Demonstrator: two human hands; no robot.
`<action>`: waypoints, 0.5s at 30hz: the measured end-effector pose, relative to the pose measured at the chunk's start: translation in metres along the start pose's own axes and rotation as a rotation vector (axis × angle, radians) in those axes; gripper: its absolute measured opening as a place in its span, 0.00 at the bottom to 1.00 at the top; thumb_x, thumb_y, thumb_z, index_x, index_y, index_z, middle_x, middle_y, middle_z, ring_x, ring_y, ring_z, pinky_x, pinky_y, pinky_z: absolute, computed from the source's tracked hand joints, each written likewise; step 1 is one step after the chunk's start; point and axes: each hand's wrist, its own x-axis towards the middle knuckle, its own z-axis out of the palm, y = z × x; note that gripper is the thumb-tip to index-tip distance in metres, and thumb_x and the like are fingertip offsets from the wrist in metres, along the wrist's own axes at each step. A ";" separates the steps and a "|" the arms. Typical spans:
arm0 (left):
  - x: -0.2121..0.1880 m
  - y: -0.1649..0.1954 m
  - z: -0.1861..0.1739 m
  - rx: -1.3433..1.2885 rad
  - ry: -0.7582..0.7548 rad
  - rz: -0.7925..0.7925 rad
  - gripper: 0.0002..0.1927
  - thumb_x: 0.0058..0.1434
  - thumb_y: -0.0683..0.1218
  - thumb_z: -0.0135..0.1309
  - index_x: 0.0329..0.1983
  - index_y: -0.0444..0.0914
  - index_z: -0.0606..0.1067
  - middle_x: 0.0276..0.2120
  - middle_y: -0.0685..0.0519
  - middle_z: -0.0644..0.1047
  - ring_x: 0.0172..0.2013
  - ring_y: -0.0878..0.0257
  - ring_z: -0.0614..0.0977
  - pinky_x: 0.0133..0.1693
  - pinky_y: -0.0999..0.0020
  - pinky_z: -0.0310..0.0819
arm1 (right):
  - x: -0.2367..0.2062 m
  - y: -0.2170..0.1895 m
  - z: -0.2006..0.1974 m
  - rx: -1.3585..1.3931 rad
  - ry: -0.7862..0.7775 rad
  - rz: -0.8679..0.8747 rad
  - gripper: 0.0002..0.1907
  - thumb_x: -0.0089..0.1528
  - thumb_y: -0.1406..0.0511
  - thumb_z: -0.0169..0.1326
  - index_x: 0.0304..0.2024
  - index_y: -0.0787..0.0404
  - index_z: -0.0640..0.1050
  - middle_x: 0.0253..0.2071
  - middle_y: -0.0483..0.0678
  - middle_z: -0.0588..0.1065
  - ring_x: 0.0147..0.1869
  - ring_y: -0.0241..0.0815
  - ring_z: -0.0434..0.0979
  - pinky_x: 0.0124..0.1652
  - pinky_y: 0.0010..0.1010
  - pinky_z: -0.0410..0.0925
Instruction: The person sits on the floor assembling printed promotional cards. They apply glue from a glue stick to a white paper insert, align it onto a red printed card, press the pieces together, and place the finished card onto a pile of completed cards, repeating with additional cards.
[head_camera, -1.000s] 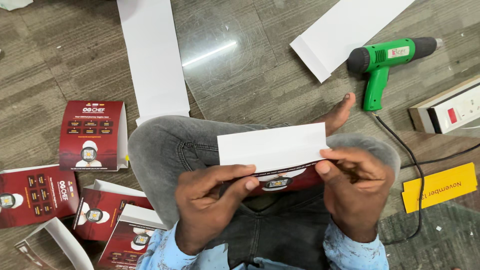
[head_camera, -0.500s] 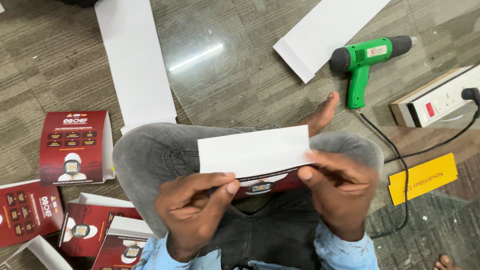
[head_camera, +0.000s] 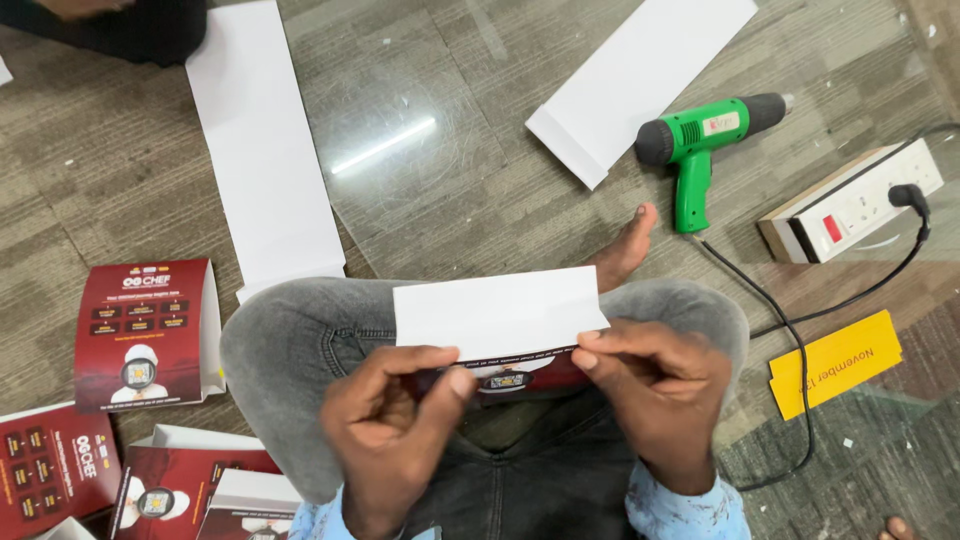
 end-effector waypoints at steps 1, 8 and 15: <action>0.001 0.001 0.003 -0.035 -0.019 0.002 0.14 0.55 0.33 0.64 0.44 0.28 0.77 0.37 0.46 0.83 0.38 0.67 0.83 0.42 0.73 0.79 | 0.001 -0.001 -0.001 0.018 0.010 0.009 0.08 0.58 0.77 0.64 0.41 0.68 0.83 0.40 0.53 0.84 0.43 0.36 0.84 0.45 0.24 0.76; 0.004 -0.003 0.026 0.028 0.183 -0.127 0.13 0.52 0.33 0.70 0.35 0.30 0.76 0.33 0.45 0.83 0.34 0.67 0.84 0.36 0.72 0.82 | -0.001 -0.006 -0.008 0.025 0.005 -0.081 0.09 0.58 0.77 0.64 0.41 0.68 0.82 0.43 0.55 0.84 0.43 0.37 0.84 0.45 0.24 0.75; 0.006 -0.005 0.023 -0.066 0.057 -0.241 0.15 0.51 0.32 0.69 0.31 0.33 0.72 0.34 0.46 0.82 0.35 0.67 0.84 0.36 0.74 0.81 | -0.003 -0.005 -0.009 0.004 0.071 -0.094 0.10 0.57 0.76 0.65 0.41 0.68 0.82 0.42 0.55 0.83 0.41 0.34 0.82 0.42 0.22 0.73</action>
